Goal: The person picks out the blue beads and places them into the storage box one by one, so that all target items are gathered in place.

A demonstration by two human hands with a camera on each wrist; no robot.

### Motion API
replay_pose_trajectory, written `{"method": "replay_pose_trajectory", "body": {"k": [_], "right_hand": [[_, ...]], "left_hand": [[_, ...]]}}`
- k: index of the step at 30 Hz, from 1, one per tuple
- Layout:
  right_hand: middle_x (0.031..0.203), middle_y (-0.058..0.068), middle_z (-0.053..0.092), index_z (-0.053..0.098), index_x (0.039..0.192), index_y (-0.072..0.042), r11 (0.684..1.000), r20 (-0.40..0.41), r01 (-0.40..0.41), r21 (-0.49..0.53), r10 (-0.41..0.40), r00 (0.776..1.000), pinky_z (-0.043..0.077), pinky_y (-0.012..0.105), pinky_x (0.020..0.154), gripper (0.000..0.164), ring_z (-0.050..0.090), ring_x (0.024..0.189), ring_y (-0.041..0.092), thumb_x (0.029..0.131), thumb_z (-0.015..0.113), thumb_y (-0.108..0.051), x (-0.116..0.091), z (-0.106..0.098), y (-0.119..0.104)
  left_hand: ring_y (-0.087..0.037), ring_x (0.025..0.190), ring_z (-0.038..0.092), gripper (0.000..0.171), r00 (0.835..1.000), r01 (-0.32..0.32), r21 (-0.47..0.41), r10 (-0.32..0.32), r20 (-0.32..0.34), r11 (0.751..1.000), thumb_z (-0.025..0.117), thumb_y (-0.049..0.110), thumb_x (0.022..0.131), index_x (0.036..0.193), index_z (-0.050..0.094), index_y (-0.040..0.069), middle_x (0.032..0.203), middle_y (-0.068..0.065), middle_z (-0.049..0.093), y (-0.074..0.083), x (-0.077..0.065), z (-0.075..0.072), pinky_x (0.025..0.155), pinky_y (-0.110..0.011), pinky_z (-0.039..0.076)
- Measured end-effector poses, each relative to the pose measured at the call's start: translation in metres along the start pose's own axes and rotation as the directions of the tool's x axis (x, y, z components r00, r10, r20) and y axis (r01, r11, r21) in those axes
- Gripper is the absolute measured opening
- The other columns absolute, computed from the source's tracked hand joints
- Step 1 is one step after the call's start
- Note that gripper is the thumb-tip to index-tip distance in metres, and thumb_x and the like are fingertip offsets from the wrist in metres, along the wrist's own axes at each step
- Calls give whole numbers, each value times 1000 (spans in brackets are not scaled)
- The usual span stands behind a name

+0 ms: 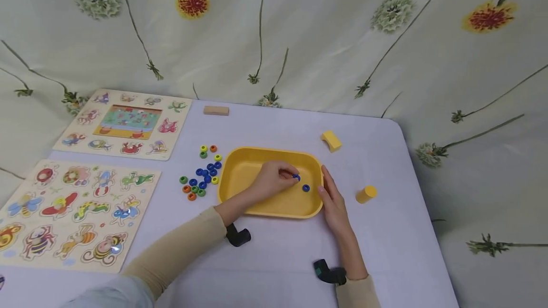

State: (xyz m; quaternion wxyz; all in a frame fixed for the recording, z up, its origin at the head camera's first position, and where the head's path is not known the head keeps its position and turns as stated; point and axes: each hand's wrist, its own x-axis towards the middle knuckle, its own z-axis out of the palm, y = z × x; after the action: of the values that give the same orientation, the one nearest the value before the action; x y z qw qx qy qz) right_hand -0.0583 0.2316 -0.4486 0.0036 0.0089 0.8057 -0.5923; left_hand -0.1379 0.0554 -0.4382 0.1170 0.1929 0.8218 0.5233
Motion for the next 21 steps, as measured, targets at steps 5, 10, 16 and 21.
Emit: {"method": "replay_pose_trajectory", "body": {"k": [5, 10, 16, 21], "right_hand": [[147, -4, 20, 22, 141, -21, 1000, -3, 1, -1, -1, 1000, 19, 11, 102, 47, 17, 135, 16, 96, 34, -18, 0, 2, 0], [147, -1, 22, 23, 141, -19, 999, -8, 15, 29, -15, 1000, 21, 1, 94, 47, 18, 134, 18, 96, 35, -13, 1, 1, 5], [146, -9, 21, 24, 139, -33, 1000, 2, 7, 7, -7, 1000, 22, 9, 100, 46, 18, 134, 14, 96, 36, -23, 6, -3, 21], [145, -12, 21, 23, 139, -36, 1000, 8, 6, -24, -6, 1000, 21, 34, 108, 46, 18, 134, 14, 95, 36, -30, 7, -2, 25]], "left_hand": [[-2, 65, 56, 13, 996, -8, 126, -3, 87, 992, 69, 12, 74, 86, 70, 8, 77, 3, 66, -7, 10, 13, 59, -12, 46], [-3, 66, 55, 11, 990, -69, 243, 36, 138, 968, 68, 9, 73, 84, 70, 8, 74, 3, 65, -11, 12, 20, 61, -11, 43], [-5, 75, 54, 25, 991, -71, 323, 30, 129, 944, 69, 15, 73, 97, 67, 9, 86, 1, 63, -8, 8, 19, 68, -14, 43], [-6, 77, 53, 33, 990, -141, 393, 117, 84, 909, 68, 24, 74, 106, 64, 13, 96, 0, 59, 15, -19, -3, 66, -17, 42]]}}
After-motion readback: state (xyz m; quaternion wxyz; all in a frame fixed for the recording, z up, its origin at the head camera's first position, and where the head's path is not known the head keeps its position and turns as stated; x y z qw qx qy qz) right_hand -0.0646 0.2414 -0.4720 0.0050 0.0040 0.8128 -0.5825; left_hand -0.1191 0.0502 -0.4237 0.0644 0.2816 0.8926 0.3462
